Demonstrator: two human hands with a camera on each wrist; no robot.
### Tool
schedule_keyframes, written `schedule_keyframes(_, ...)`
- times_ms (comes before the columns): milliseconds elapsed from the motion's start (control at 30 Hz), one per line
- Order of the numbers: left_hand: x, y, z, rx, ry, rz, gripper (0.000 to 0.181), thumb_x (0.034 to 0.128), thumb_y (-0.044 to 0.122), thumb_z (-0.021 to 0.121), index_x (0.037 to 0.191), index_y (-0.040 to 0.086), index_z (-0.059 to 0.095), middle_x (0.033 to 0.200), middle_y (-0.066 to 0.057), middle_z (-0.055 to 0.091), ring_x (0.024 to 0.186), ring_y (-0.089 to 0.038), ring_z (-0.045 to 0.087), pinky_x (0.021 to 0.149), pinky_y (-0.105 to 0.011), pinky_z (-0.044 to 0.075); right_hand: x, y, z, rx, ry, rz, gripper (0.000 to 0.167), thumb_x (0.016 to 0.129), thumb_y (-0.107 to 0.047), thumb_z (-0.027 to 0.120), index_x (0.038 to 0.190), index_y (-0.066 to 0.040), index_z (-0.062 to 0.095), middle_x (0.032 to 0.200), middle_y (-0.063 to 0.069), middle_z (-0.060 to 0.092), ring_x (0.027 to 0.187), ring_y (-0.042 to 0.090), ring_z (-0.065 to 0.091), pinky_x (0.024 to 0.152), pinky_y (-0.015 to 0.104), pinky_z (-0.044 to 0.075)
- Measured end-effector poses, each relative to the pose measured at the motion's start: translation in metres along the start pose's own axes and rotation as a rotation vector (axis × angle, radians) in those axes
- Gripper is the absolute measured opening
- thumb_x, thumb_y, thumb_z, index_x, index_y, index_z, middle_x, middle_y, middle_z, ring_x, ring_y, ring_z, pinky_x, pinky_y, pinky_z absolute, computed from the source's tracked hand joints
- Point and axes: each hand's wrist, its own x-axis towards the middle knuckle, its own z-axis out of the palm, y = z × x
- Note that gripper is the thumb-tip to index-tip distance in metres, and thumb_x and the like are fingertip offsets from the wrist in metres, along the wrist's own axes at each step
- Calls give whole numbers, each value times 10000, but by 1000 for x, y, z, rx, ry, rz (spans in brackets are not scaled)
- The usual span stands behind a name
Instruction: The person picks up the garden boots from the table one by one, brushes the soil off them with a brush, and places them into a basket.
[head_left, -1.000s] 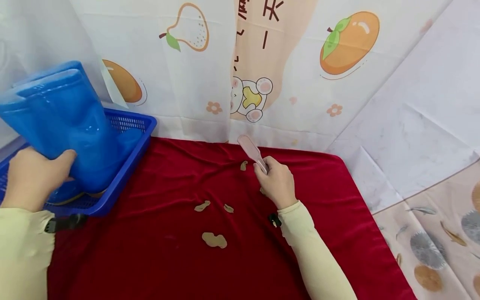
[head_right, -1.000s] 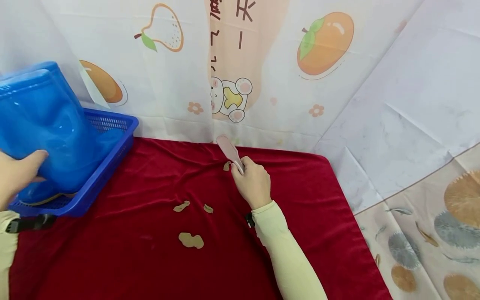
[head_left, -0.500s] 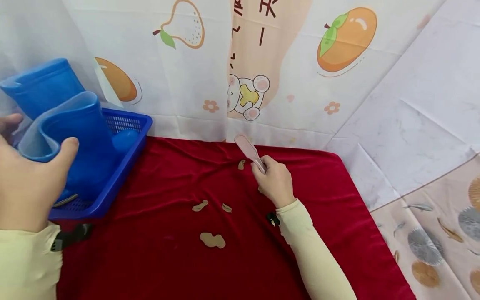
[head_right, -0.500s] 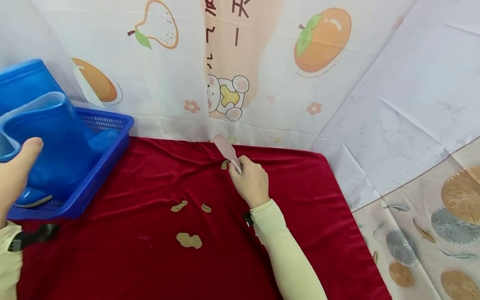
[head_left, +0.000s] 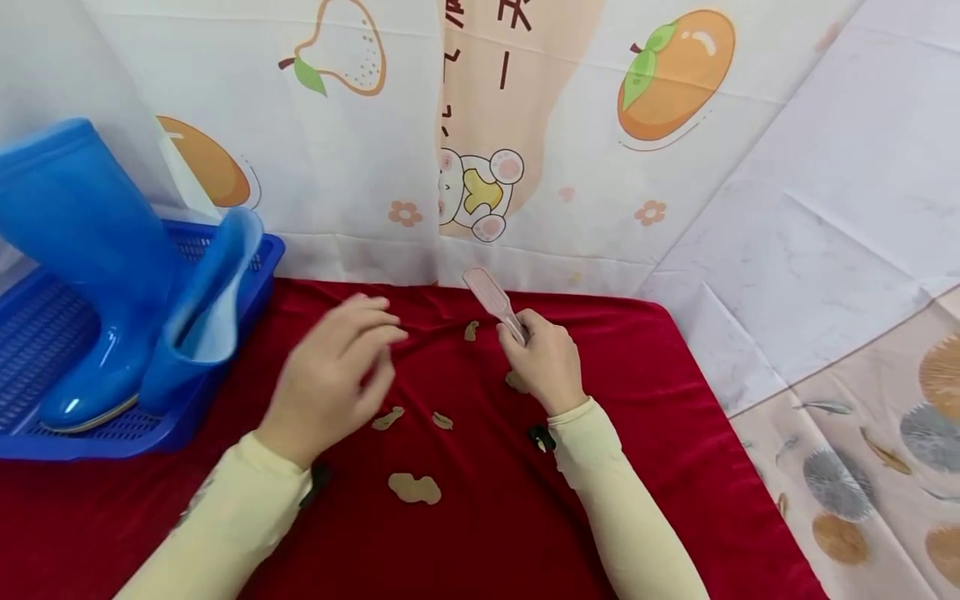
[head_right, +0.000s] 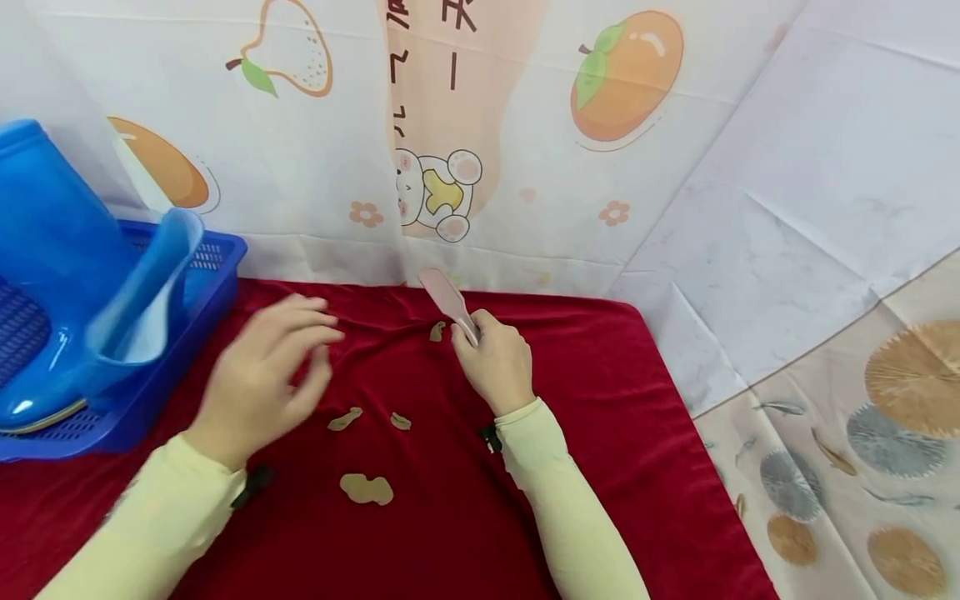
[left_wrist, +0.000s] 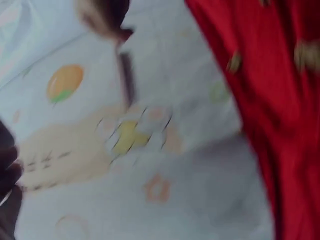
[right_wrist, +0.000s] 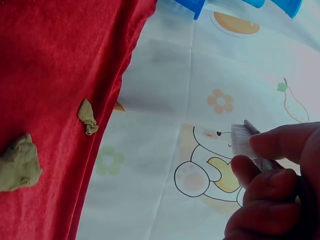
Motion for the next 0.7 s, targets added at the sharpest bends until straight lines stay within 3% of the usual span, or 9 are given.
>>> schedule_keyframes(67, -4, -7, 18, -1, -147, -79, 253, 918, 65, 642, 1158, 24, 714, 1222, -169, 673, 1199, -342, 624, 1068, -467, 513, 1, 1, 0, 3, 8, 0, 175, 935, -298, 683, 843, -149, 678, 562, -37, 508, 538, 179, 495, 489, 370, 422)
schedule_keyframes(133, -6, -18, 30, 0, -242, -199, 311, 929, 85, 660, 1237, 44, 681, 1276, -154, 646, 1231, -329, 590, 1049, -492, 520, 2, 2, -1, 6, 13, 1, 178, 934, -295, 683, 827, -153, 666, 558, -40, 497, 534, 169, 479, 481, 360, 407)
schedule_keyframes(200, -7, -32, 37, 19, -303, -332, 363, 944, 102, 655, 1303, 53, 642, 1316, -154, 619, 1267, -339, 550, 1063, -523, 495, 2, 4, -1, 9, 16, 4, 184, 932, -290, 683, 811, -155, 654, 553, -44, 485, 529, 161, 463, 473, 351, 394)
schedule_keyframes(267, -11, -48, 35, 31, -340, -459, 402, 954, 106, 652, 1350, 53, 608, 1352, -163, 596, 1295, -367, 514, 1085, -567, 456, 3, 3, 1, 12, 14, 4, 189, 932, -285, 679, 796, -159, 641, 547, -47, 472, 525, 154, 449, 466, 343, 381)
schedule_keyframes(367, -18, -66, 28, 34, -394, -592, 464, 961, 120, 657, 1410, 50, 561, 1409, -188, 551, 1325, -400, 474, 1105, -616, 417, 3, 3, 4, 14, 15, 5, 191, 926, -281, 672, 781, -162, 633, 544, -53, 464, 524, 149, 440, 463, 336, 375)
schedule_keyframes(433, -23, -75, 25, 27, -442, -640, 509, 963, 130, 660, 1445, 38, 523, 1436, -213, 521, 1335, -424, 453, 1114, -636, 395, 4, 4, 5, 12, 15, 7, 187, 922, -277, 668, 777, -163, 632, 543, -55, 463, 523, 150, 440, 464, 334, 376)
schedule_keyframes(567, -29, -86, 25, 8, -537, -677, 567, 974, 163, 652, 1490, 18, 466, 1464, -256, 482, 1345, -466, 430, 1120, -659, 370, 4, 8, 5, 9, 17, 9, 181, 912, -266, 678, 772, -161, 634, 537, -58, 455, 514, 148, 431, 459, 331, 371)
schedule_keyframes(700, -30, -91, 30, -5, -566, -700, 577, 981, 177, 648, 1499, 17, 453, 1481, -262, 469, 1357, -476, 424, 1127, -665, 357, 6, 13, 6, 9, 25, -5, 188, 912, -255, 685, 762, -159, 625, 532, -65, 439, 508, 135, 406, 452, 325, 355)
